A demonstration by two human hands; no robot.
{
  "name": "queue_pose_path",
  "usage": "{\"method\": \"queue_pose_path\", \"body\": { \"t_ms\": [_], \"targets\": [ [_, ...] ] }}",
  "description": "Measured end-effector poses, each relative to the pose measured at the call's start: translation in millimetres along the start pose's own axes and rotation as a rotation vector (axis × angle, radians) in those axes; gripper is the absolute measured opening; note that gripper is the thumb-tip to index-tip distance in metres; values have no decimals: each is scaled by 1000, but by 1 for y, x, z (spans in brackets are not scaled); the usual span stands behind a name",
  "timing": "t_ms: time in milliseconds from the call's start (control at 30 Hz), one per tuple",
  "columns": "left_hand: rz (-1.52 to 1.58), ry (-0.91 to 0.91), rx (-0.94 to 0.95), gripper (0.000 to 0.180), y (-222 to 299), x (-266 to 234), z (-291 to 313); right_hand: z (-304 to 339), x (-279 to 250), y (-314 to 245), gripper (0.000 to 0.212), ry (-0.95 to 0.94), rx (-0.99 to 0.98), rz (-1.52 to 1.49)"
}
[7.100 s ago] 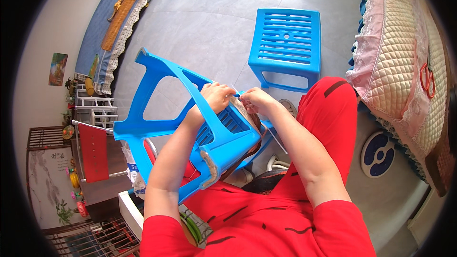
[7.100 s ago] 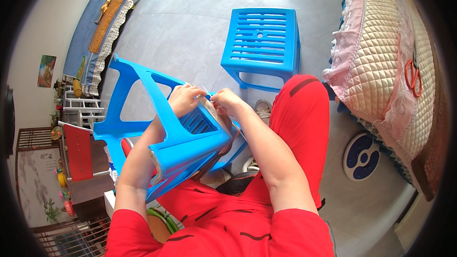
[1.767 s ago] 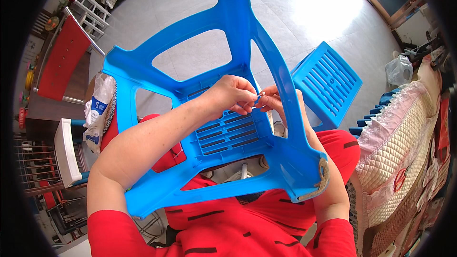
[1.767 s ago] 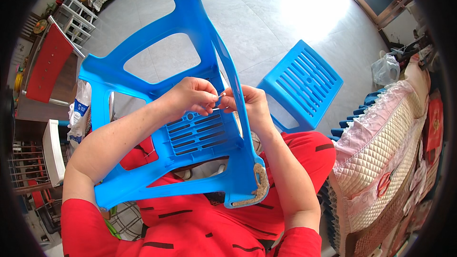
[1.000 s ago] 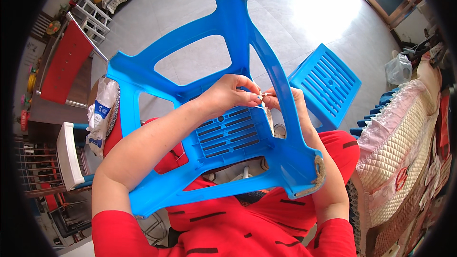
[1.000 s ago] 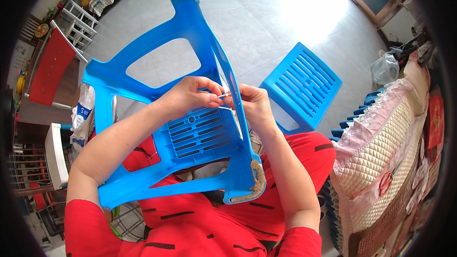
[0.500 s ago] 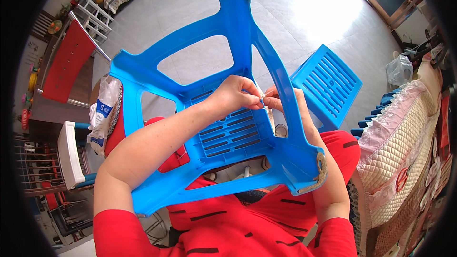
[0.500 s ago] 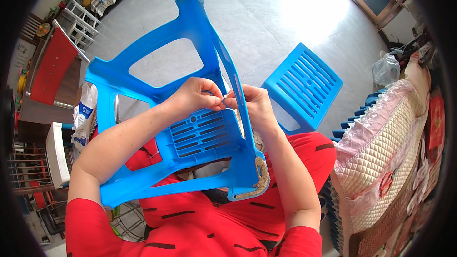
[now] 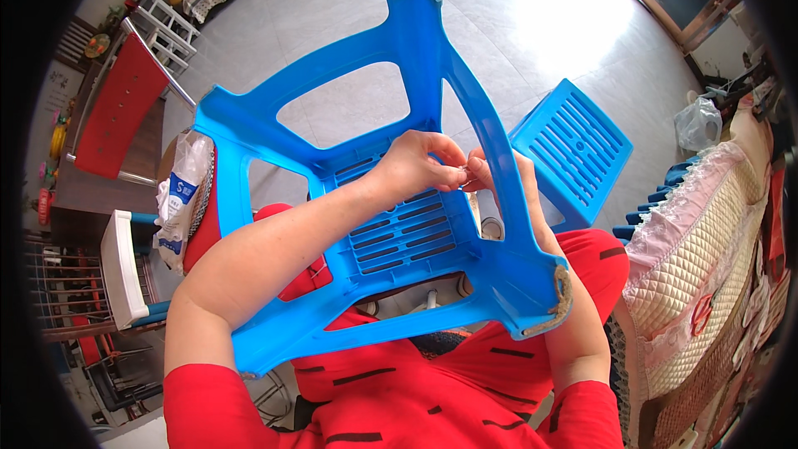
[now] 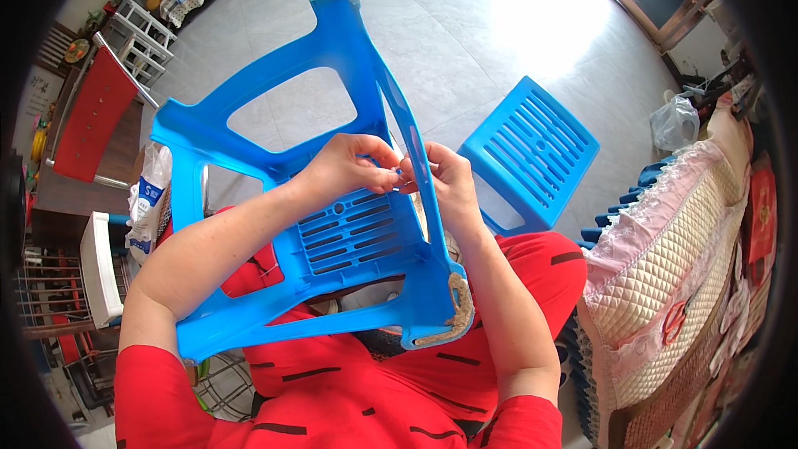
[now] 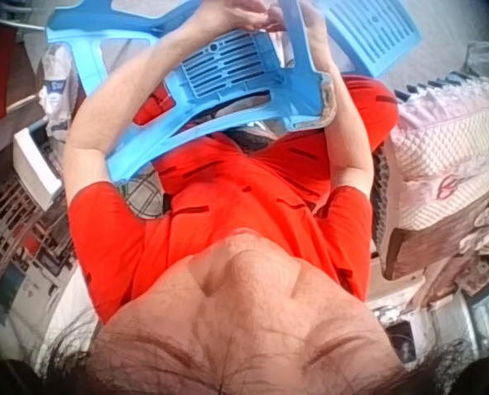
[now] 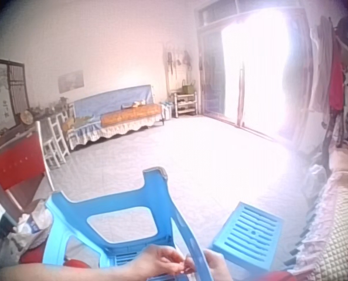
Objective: The person threads a white cord through the underside of a blue plastic stool, using a piece of wire to pull the cord through the ventilation slats and securing it.
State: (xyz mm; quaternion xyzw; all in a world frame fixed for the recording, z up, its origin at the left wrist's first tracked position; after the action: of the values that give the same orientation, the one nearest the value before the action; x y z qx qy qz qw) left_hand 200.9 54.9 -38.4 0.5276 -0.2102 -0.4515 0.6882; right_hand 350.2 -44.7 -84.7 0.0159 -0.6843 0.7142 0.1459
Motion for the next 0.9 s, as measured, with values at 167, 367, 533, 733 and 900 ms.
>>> {"method": "queue_pose_path", "body": {
  "t_ms": [167, 367, 533, 733, 900],
  "targets": [
    [-38, 66, 11, 11, -6, 2, 1, 0, 6, 2, 19, 2, -25, 14],
    [-25, 70, 16, 10, -7, 3, -1, -1, 2, 4, 15, 5, -41, -6],
    [11, 87, 38, 9, -10, 3, 1, -1, 3, -3, 20, -11, 65, 28],
    [-17, 135, 39, 7, -7, 4, 1, -1, 0, 4, 22, -98, -45, 59],
    [36, 107, 66, 6, -6, 5, -1, -4, -4, 4, 21, -79, -46, 153]
  ]
}}
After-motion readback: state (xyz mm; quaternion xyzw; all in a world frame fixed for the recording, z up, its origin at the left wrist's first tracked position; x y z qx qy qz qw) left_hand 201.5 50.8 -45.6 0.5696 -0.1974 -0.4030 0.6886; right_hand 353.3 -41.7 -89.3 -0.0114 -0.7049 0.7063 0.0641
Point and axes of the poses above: each hand's wrist, its own z-axis away from the middle knuckle, its own x-axis out of the palm, y = z × x, the point moved 1 cm from there along -z, towards the middle knuckle, and after that the axes turned 2 degrees about -y, right-handed, at the moved point
